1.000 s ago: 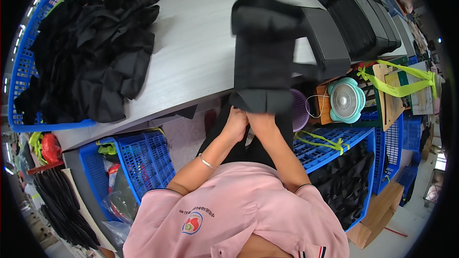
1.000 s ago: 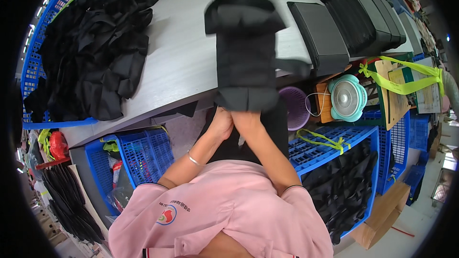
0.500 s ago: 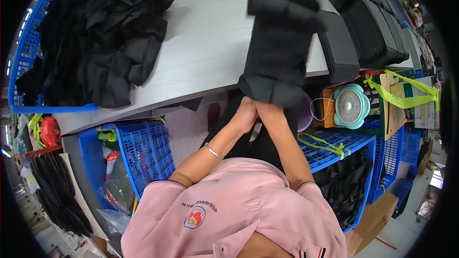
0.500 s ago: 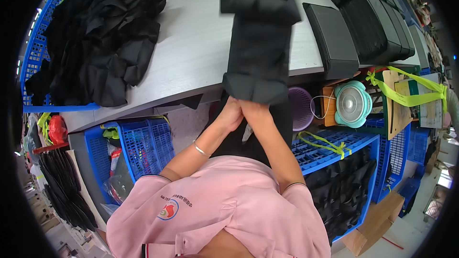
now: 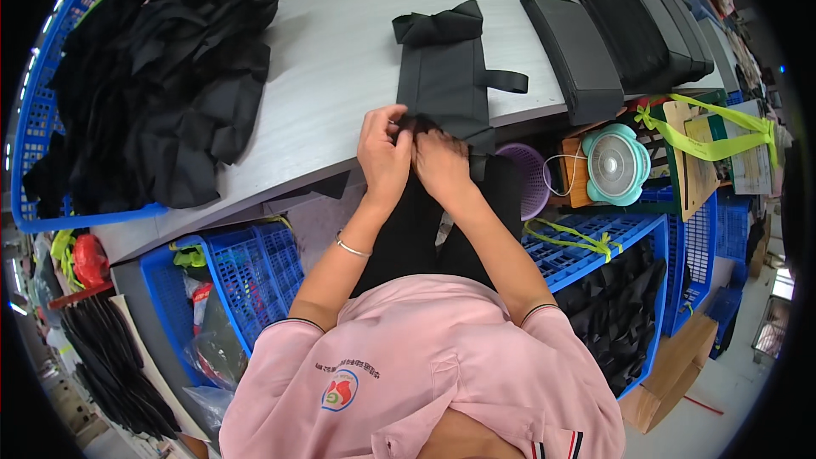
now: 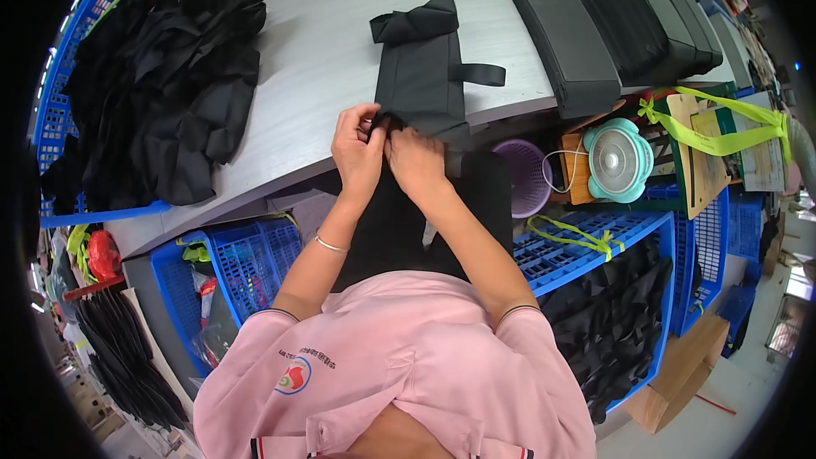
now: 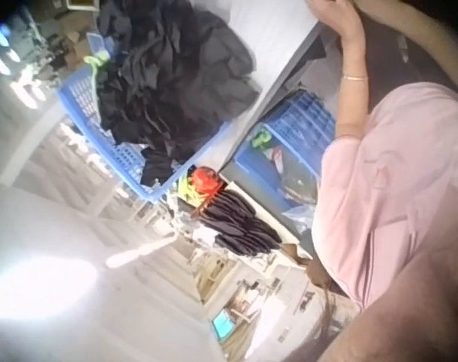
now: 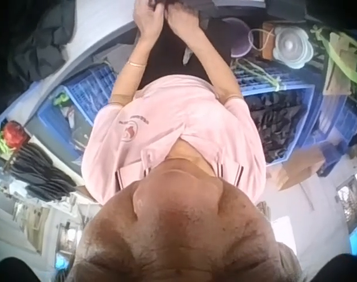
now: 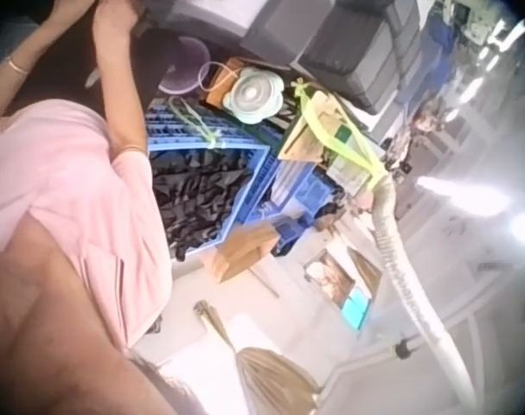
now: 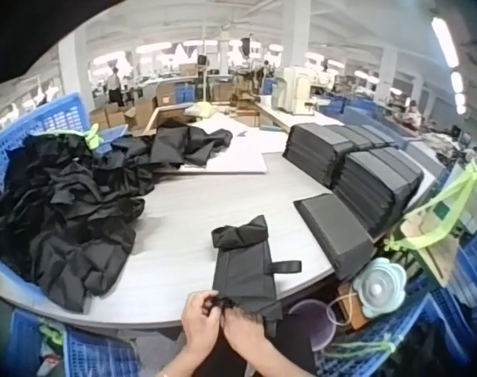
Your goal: Folding black fabric pieces and inserting stiffener boards into pockets at a factory workstation.
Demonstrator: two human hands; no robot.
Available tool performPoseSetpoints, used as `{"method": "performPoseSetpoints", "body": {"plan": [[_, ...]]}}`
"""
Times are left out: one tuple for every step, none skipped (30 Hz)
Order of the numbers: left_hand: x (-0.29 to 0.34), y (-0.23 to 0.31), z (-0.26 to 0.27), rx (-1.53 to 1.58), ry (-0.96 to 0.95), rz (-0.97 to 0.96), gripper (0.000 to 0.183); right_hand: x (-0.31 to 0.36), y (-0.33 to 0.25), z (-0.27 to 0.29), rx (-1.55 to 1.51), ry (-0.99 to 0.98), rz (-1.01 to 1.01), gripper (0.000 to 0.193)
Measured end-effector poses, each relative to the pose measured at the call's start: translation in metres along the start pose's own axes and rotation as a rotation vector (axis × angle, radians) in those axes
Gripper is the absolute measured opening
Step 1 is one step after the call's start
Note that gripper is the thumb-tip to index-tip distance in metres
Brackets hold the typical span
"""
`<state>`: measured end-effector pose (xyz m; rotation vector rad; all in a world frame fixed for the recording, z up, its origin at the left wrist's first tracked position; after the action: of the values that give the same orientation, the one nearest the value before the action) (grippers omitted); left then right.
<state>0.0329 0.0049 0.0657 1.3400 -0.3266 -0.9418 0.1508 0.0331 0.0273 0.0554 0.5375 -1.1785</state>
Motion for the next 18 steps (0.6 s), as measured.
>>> {"method": "performPoseSetpoints", "body": {"plan": [[0.000,-0.001,0.002,-0.001,-0.005,-0.002,0.029,-0.001,-0.002,0.003,-0.087,0.041,0.038,0.025],[0.004,0.008,0.006,0.024,-0.022,-0.123,0.026,-0.003,-0.002,0.007,-0.174,0.082,0.075,0.024],[0.008,0.015,0.010,0.049,-0.040,-0.243,0.026,-0.005,0.005,0.022,-0.165,0.211,0.186,0.020],[0.007,0.016,0.023,-0.029,-0.034,-0.348,0.032,-0.004,0.016,0.015,-0.208,0.024,0.193,0.026],[0.002,0.002,0.030,-0.002,-0.047,-0.221,0.034,-0.003,0.024,0.014,-0.284,0.061,0.188,0.027],[-0.002,-0.013,0.034,0.022,-0.060,-0.094,0.035,-0.001,0.030,0.013,-0.361,0.099,0.183,0.029],[-0.005,-0.016,0.033,-0.016,-0.109,-0.035,0.039,0.000,0.030,0.012,-0.360,0.097,0.176,0.029],[-0.006,-0.013,0.029,-0.017,-0.115,-0.034,0.039,0.002,0.027,0.006,-0.231,0.042,0.213,0.032],[-0.007,0.004,0.023,-0.088,-0.099,-0.243,0.041,0.005,0.024,0.000,-0.103,-0.013,0.249,0.034],[-0.008,0.027,0.016,-0.159,-0.075,-0.450,0.044,0.003,0.017,0.004,-0.103,-0.015,0.249,0.034],[-0.010,0.048,0.004,-0.090,-0.117,-0.489,0.049,-0.002,0.013,0.016,-0.180,0.032,0.163,0.038],[-0.009,0.066,-0.010,-0.078,-0.167,-0.603,0.049,-0.005,0.013,0.023,-0.256,0.079,0.076,0.043],[-0.002,0.082,-0.030,-0.067,-0.274,-0.713,0.048,0.002,0.019,0.024,-0.303,0.273,0.129,0.049],[0.003,0.096,-0.046,-0.019,-0.370,-0.786,0.045,0.002,0.018,0.020,-0.207,0.168,0.117,0.053],[0.010,0.102,-0.064,0.004,-0.414,-0.886,0.035,0.002,0.019,0.019,-0.218,0.237,0.110,0.052],[0.017,0.108,-0.080,0.026,-0.460,-0.987,0.025,0.002,0.022,0.019,-0.231,0.306,0.101,0.050],[0.017,0.106,-0.091,0.026,-0.463,-0.988,0.025,0.000,0.022,0.022,-0.231,0.307,0.099,0.050],[0.023,0.101,-0.107,-0.028,-0.552,-1.056,0.018,-0.001,0.023,0.016,-0.226,0.196,0.085,0.050]]}}
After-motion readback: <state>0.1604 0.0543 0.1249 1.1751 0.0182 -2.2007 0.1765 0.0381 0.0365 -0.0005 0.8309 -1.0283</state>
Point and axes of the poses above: each hand's wrist, its own x-axis away from the middle knuckle, its own z-axis out of the back of the hand, y = z × x, the point moved 7 cm from there along -x, towards the middle knuckle, and after that the axes turned 14 degrees about y, right-handed, at the moved point
